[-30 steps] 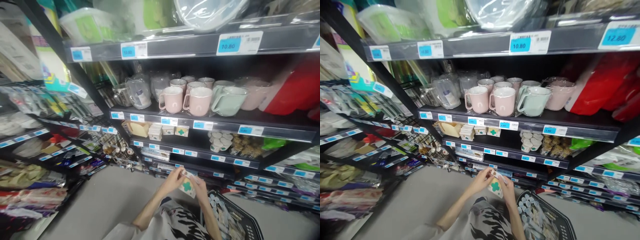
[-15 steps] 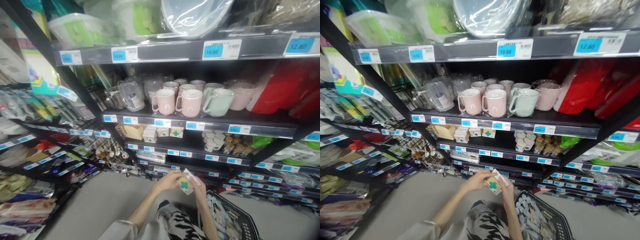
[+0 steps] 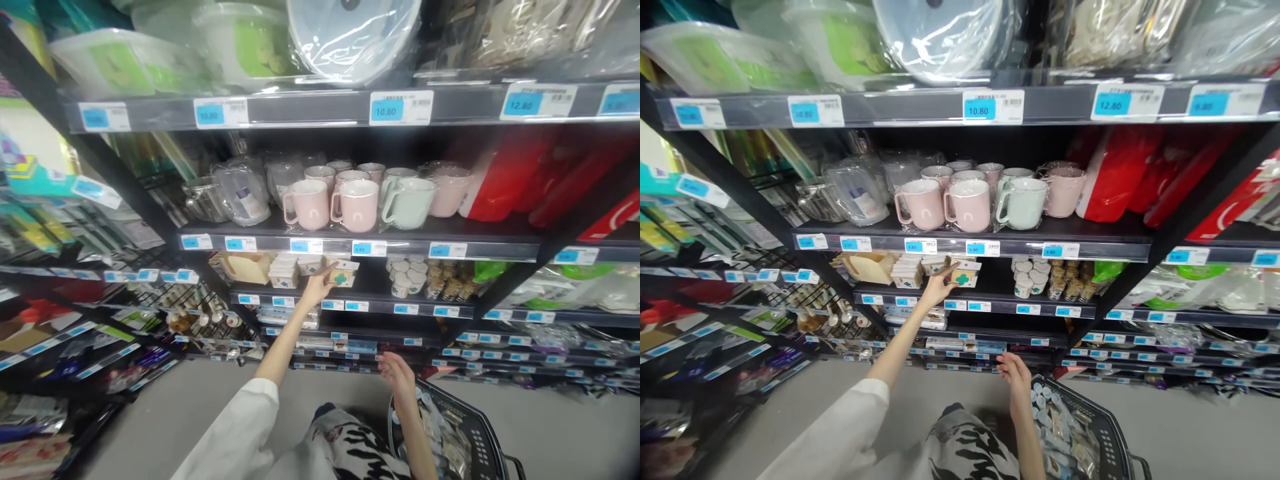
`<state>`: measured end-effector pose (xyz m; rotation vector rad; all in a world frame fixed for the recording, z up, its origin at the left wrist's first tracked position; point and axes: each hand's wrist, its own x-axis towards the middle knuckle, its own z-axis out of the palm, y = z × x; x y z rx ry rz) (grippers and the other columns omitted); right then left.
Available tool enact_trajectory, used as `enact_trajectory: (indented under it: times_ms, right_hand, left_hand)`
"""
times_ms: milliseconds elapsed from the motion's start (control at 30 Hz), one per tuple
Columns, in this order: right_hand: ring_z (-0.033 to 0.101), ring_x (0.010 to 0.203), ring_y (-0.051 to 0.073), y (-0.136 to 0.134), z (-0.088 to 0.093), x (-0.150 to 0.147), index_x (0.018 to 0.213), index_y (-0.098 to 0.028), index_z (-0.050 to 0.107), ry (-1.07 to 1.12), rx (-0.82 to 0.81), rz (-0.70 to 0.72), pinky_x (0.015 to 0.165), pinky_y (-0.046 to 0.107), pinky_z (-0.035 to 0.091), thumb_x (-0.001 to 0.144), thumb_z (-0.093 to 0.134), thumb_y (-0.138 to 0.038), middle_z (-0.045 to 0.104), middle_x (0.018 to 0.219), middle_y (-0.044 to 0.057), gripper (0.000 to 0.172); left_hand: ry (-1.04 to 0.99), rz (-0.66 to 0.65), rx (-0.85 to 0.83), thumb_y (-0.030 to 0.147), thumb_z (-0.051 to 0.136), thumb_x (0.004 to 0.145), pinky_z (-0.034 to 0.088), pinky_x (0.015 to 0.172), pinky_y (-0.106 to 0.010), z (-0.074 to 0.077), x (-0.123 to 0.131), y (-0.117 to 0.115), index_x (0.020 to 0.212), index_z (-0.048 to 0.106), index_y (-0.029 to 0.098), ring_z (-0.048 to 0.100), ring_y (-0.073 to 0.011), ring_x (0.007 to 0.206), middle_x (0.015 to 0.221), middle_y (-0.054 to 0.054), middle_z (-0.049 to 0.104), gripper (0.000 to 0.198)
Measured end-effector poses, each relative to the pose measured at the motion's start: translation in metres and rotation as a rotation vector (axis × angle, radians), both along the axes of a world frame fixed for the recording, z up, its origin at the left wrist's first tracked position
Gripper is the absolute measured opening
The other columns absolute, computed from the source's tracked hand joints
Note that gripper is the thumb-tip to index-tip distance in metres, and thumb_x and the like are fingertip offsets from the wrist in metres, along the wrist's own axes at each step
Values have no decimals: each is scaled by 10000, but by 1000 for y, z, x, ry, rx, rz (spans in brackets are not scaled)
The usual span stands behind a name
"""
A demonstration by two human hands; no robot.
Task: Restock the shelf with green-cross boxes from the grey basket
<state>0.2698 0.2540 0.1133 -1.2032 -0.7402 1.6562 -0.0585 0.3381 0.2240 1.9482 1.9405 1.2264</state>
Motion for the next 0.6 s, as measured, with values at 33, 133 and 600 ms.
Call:
enact_trajectory:
  times_ms: [33, 133, 600]
  right_hand:
    - [711, 702, 210, 0, 0, 1, 868, -179, 788, 0, 2, -1, 616, 269, 530, 561, 913, -528, 808, 859, 94, 481]
    - [703, 696, 202, -2, 2, 4, 875, -172, 786, 2, 2, -13, 616, 261, 517, 573, 904, -533, 808, 860, 97, 485]
    - [684, 690, 203, -6, 4, 8, 828, -206, 790, -16, -35, -14, 605, 260, 507, 527, 902, -520, 800, 824, 74, 449]
  left_hand:
    - [25, 14, -5, 146, 723, 841, 545, 952, -332, -2, -5, 6, 1492, 532, 275, 648, -175, 884, 1087, -38, 691, 690]
    - [78, 93, -26, 148, 717, 849, 550, 991, -362, -12, -12, 16, 1512, 494, 269, 667, -204, 999, 1226, -74, 644, 709]
    - [533, 422, -17, 159, 628, 881, 414, 1095, -564, -22, 9, 25, 1470, 532, 221, 458, -395, 1309, 1521, -179, 443, 600]
